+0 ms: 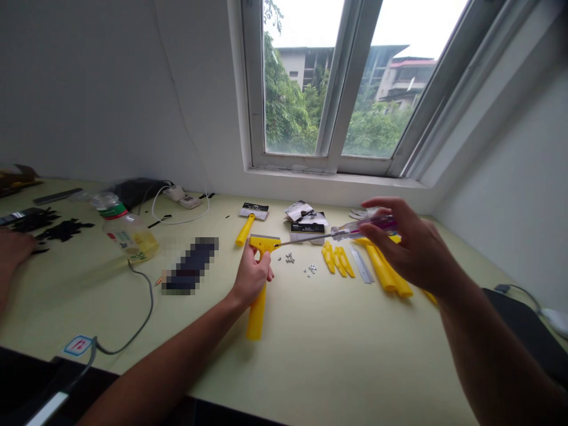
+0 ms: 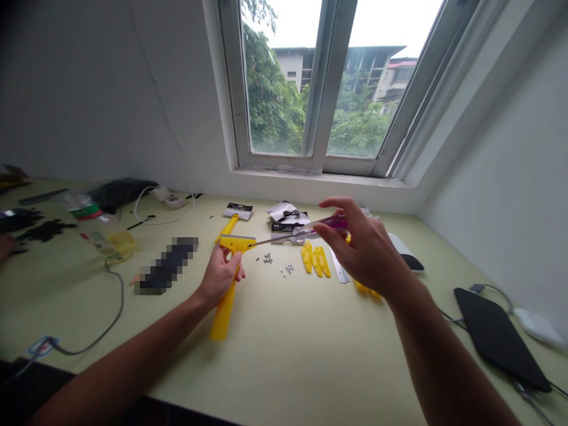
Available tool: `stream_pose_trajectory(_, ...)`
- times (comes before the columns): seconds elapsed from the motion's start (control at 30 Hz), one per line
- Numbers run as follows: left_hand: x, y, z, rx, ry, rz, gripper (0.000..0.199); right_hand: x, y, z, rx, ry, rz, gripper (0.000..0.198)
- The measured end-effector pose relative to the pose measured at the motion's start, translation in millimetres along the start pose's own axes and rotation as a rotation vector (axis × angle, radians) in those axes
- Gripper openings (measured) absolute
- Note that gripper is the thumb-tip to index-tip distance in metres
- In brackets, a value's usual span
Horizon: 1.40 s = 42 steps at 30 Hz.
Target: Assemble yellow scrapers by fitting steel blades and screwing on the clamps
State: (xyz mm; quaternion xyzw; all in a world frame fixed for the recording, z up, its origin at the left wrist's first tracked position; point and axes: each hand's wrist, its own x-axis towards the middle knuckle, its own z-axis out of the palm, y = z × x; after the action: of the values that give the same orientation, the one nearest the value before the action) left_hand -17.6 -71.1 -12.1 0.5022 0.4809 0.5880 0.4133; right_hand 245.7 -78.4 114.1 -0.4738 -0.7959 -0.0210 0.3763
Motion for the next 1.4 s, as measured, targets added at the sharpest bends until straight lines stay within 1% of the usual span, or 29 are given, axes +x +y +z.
stream_pose_trajectory(0.07,0.4,-0.3,-0.1,0.0,0.007,0.0,0.026,-0.9,-0.4,-0.2,-0.051,0.011,0.053,0.053)
stream_pose_trajectory(0.13,0.8,-0.8,-0.1,0.006,0.02,0.001,0.026,-1.6,-1.3,-0.6,-0.026,-0.054,-0.006,0.062)
stream_pose_trajectory(0.17,1.0,-1.0,0.0,0.008,0.024,0.002,0.026,-1.9,-1.8,-0.7,-0.011,-0.074,-0.036,0.061)
stream_pose_trajectory(0.2,1.0,-1.2,0.1,0.009,0.019,0.006,0.026,-2.0,-2.3,-0.5,-0.016,-0.051,-0.037,0.056)
stream_pose_trajectory(0.27,0.7,-1.7,0.7,0.004,0.006,0.02,0.026,-2.0,-3.1,0.6,-0.07,0.048,0.018,0.047)
stream_pose_trajectory(0.3,0.3,-1.9,1.1,0.002,0.001,0.024,0.026,-1.9,-3.2,1.5,-0.085,0.079,0.029,0.047)
stream_pose_trajectory(0.33,-0.2,-2.1,1.4,0.004,-0.004,0.023,0.025,-1.7,-3.1,2.4,-0.072,0.076,0.013,0.051)
stream_pose_trajectory(0.4,-1.4,-2.3,2.1,0.011,-0.007,0.017,0.024,-1.4,-2.4,4.2,0.014,0.027,-0.057,0.057)
stream_pose_trajectory(0.43,-1.9,-2.5,2.3,0.015,-0.011,0.015,0.024,-1.3,-1.8,5.1,0.042,0.037,-0.061,0.057)
stream_pose_trajectory(0.5,-2.6,-3.4,2.4,0.016,-0.019,0.021,0.026,-1.4,-0.9,6.6,0.03,0.118,-0.002,0.05)
stream_pose_trajectory(0.53,-2.5,-4.0,2.3,0.014,-0.021,0.024,0.027,-1.5,-0.8,7.1,0.011,0.136,0.013,0.05)
stream_pose_trajectory(0.57,-2.2,-4.8,2.1,0.012,-0.021,0.025,0.027,-1.7,-0.8,7.4,0.013,0.119,-0.001,0.052)
stream_pose_trajectory(0.6,-1.7,-5.5,1.7,0.012,-0.018,0.026,0.027,-1.9,-1.1,7.6,0.038,0.069,-0.033,0.054)
stream_pose_trajectory(0.63,-1.0,-6.1,1.4,0.015,-0.014,0.027,0.028,-2.1,-1.6,7.5,0.064,0.015,-0.065,0.054)
stream_pose_trajectory(0.67,-0.1,-6.4,0.9,0.02,-0.011,0.03,0.028,-2.3,-2.3,7.2,0.073,-0.006,-0.074,0.05)
stream_pose_trajectory(0.73,1.6,-6.0,-0.2,0.035,-0.004,0.044,0.028,-2.6,-4.1,6.3,0.022,0.048,-0.018,0.037)
stream_pose_trajectory(0.77,2.3,-5.2,-0.7,0.038,0.001,0.051,0.029,-2.7,-5.2,5.8,-0.009,0.076,0.007,0.036)
stream_pose_trajectory(0.8,2.8,-4.2,-1.2,0.039,0.006,0.055,0.029,-2.9,-6.3,5.3,-0.018,0.069,0.001,0.04)
stream_pose_trajectory(0.87,3.1,-1.9,-1.8,0.036,0.018,0.053,0.03,-3.3,-8.2,5.4,0.048,-0.033,-0.071,0.049)
stream_pose_trajectory(0.9,2.8,-0.9,-1.8,0.035,0.018,0.05,0.03,-3.5,-8.8,6.2,0.074,-0.068,-0.098,0.05)
stream_pose_trajectory(0.93,2.2,-0.1,-1.6,0.039,0.014,0.05,0.03,-3.6,-9.1,7.5,0.071,-0.047,-0.098,0.045)
stream_pose_trajectory(1.0,1.2,0.5,-1.2,0.063,0.001,0.063,0.03,-2.9,-8.7,10.8,0.005,0.104,-0.019,0.028)
stream_pose_trajectory(1.07,1.8,0.2,-1.7,0.097,0.005,0.077,0.029,-0.5,-7.2,12.9,-0.014,0.29,0.103,0.028)
stream_pose_trajectory(1.13,5.7,0.2,-4.2,0.113,0.067,0.097,0.027,2.5,-5.4,12.7,0.09,0.435,0.21,0.032)
stream_pose_trajectory(1.2,12.8,1.7,-9.0,0.077,0.174,0.123,0.024,2.9,-5.5,12.7,0.247,0.51,0.289,0.031)
stream_pose_trajectory(1.23,16.9,3.1,-12.0,0.039,0.231,0.135,0.023,0.8,-6.7,14.4,0.315,0.499,0.311,0.03)
stream_pose_trajectory(1.3,24.2,7.4,-17.6,-0.066,0.312,0.149,0.024,-9.7,-12.1,24.0,0.381,0.374,0.304,0.027)
stream_pose_trajectory(1.37,28.0,12.6,-20.9,-0.176,0.343,0.158,0.027,-29.0,-20.5,42.8,0.316,0.243,0.216,0.025)
stream_pose_trajectory(1.4,28.1,15.0,-21.2,-0.221,0.343,0.161,0.027,-41.0,-25.1,54.7,0.229,0.219,0.123,0.024)
